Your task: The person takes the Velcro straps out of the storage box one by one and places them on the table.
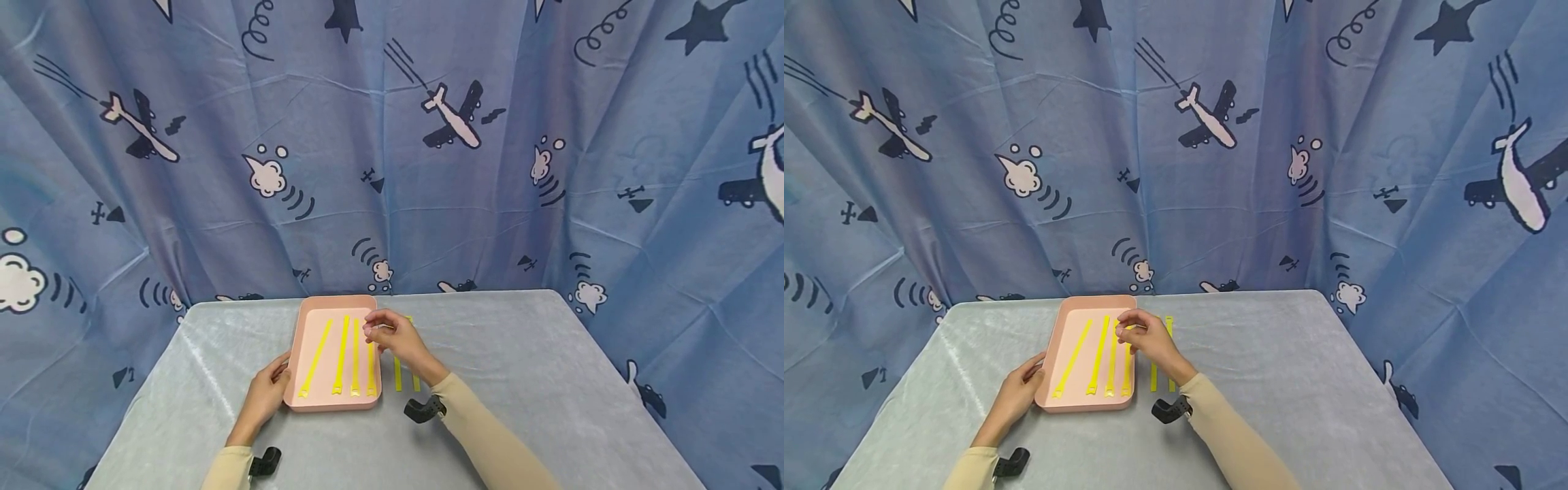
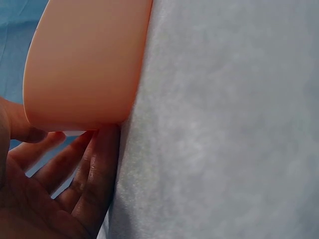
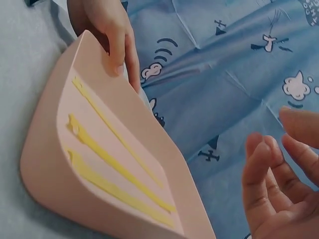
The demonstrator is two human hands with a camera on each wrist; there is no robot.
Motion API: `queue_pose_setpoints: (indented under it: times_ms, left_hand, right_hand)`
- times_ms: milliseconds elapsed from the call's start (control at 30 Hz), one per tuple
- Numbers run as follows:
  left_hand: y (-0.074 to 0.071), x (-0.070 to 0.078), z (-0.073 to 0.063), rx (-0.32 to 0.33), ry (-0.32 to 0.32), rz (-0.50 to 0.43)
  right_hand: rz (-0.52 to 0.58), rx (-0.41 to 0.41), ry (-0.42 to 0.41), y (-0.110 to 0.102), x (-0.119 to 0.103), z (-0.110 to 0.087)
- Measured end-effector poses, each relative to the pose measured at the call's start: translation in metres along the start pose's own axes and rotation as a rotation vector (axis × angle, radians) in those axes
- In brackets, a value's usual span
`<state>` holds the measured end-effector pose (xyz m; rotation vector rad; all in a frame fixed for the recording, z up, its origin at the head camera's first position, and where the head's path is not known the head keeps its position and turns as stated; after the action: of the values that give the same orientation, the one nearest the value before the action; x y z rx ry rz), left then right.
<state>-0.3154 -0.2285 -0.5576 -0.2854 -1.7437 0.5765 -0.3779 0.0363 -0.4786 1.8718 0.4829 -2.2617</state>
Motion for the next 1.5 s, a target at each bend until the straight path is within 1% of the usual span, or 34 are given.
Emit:
queue_pose_setpoints:
  times_ms: [133, 300, 467, 600, 833, 1067, 1333, 1433, 1500]
  left_hand:
    - [-0.001, 0.0, -0.001, 0.004, -0.003, 0.002]
    - [-0.001, -0.001, -0.001, 0.001, -0.011, 0.002]
    - [-0.001, -0.002, -0.001, -0.004, -0.014, 0.001]
    - [0.0, -0.002, -0.001, -0.012, -0.017, 0.0]
    - [0.001, 0.0, -0.001, -0.021, -0.013, -0.009]
    - [-0.001, 0.002, -0.001, -0.004, 0.0, -0.008]
    - [0.001, 0.002, -0.001, 0.004, 0.018, -0.02]
    - [0.001, 0.0, -0.001, 0.008, 0.021, -0.024]
    - [0.0, 0.003, 0.001, 0.014, 0.025, -0.019]
  right_hand:
    - [-0.023, -0.033, -0.018, 0.01, -0.008, 0.003]
    - [-0.055, -0.104, -0.053, 0.024, -0.016, 0.007]
    - [-0.103, -0.147, -0.07, 0.036, -0.016, 0.012]
    - [-0.135, -0.164, -0.072, 0.043, -0.016, 0.014]
    - [-0.149, -0.201, -0.111, 0.058, -0.02, 0.018]
    - [-0.23, -0.227, -0.154, 0.073, -0.024, 0.027]
    - [-0.322, -0.197, -0.134, 0.073, -0.018, 0.039]
    - [-0.337, -0.214, -0.14, 0.077, -0.015, 0.045]
    - [-0.36, -0.233, -0.147, 0.08, -0.014, 0.05]
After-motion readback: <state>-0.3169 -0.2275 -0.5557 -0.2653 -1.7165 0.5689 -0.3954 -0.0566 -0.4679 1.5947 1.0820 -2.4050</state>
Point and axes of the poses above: each hand's wrist, its own z-axis towards the middle knuckle, its own y-axis out of the palm, x = y × z, the point moved 9 cm from there along z, towards the middle knuckle, and after that the axes turned 8 degrees about -y, right-handed, at the moved point
